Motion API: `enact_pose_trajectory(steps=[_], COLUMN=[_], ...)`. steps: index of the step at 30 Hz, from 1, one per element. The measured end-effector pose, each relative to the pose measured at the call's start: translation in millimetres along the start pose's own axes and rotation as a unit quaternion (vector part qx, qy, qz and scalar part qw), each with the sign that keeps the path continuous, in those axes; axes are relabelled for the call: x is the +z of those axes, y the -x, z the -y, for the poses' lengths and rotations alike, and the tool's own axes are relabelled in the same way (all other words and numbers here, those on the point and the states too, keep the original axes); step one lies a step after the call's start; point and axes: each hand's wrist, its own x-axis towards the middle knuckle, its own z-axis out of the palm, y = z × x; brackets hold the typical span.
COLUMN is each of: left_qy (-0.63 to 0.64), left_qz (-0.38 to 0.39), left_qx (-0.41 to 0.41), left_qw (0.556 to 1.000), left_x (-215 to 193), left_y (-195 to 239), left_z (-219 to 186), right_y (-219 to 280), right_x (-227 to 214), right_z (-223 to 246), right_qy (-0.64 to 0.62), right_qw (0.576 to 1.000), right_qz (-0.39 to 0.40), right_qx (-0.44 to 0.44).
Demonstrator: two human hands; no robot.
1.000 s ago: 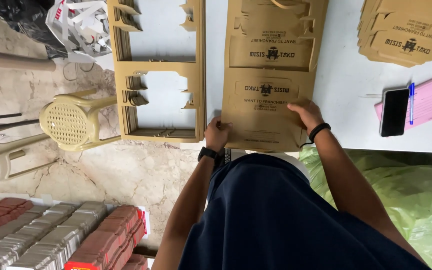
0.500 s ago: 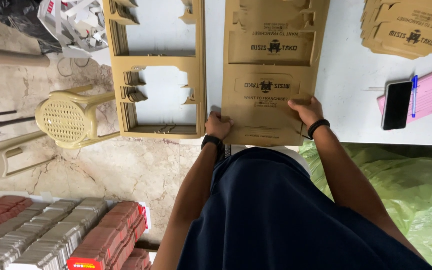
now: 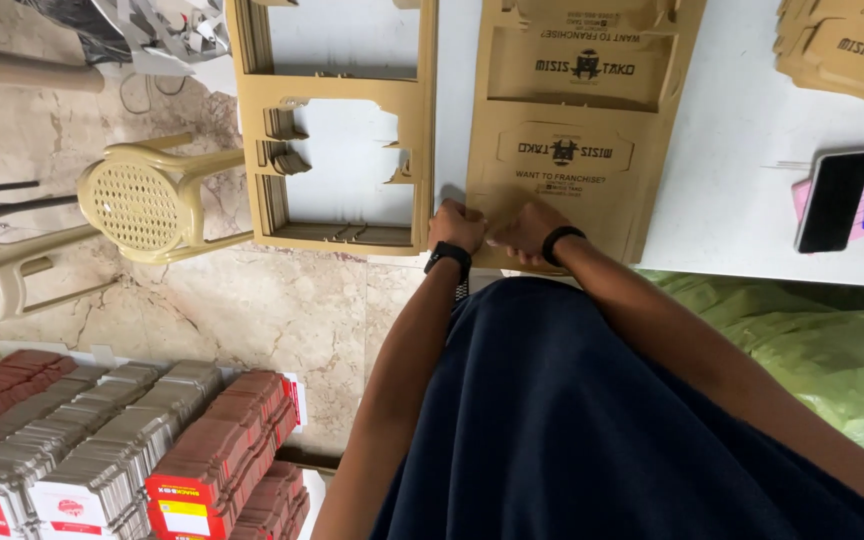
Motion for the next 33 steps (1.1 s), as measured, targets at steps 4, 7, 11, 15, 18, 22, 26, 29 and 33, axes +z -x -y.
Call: enact_pose_trajectory(steps=[4,7,11,15,18,22,26,29,33], left_qy=[-0.003,-0.091,-0.23,-0.22,-0.228,-0.172,-0.187,-0.15,-0.154], left_qz=[0.028,0.073,0.055,0.077,0.085,0.085,0.053,0.02,0.027], left_qx=[0.036,0.084,0.137,0.136,0.13,0.1,0.106,0.109,0.105], left_qw=[0.999,0.99,0.962,0.963,0.961,0.976,0.975,0.982,0.982], left_x=[-30,-27,-7,-8,-16,-22,4,17,22], left_y=[29,13,-16,-17,-8,-6,-24,-39,-35], left_z=[-14,-10,4,-3,-14,-26,-7,18,30], right_y=[24,11,0,1,-9,-24,-34,-25,-6], right_x=[-13,-14,-18,-25,-28,-31,-29,-37,-38], right_z=[27,25,26,36,30,25,17,35,58], right_qy=[0.037,0.013,-0.027,-0.007,0.002,-0.016,0.019,0.031,0.077], right_qw=[0.999,0.999,0.999,0.999,0.999,0.998,0.998,0.997,0.995], right_qz=[-0.016,-0.017,-0.016,-0.013,-0.005,0.019,0.018,0.023,-0.025], right_qx=[0.009,0.036,0.038,0.049,0.044,0.057,0.061,0.063,0.064])
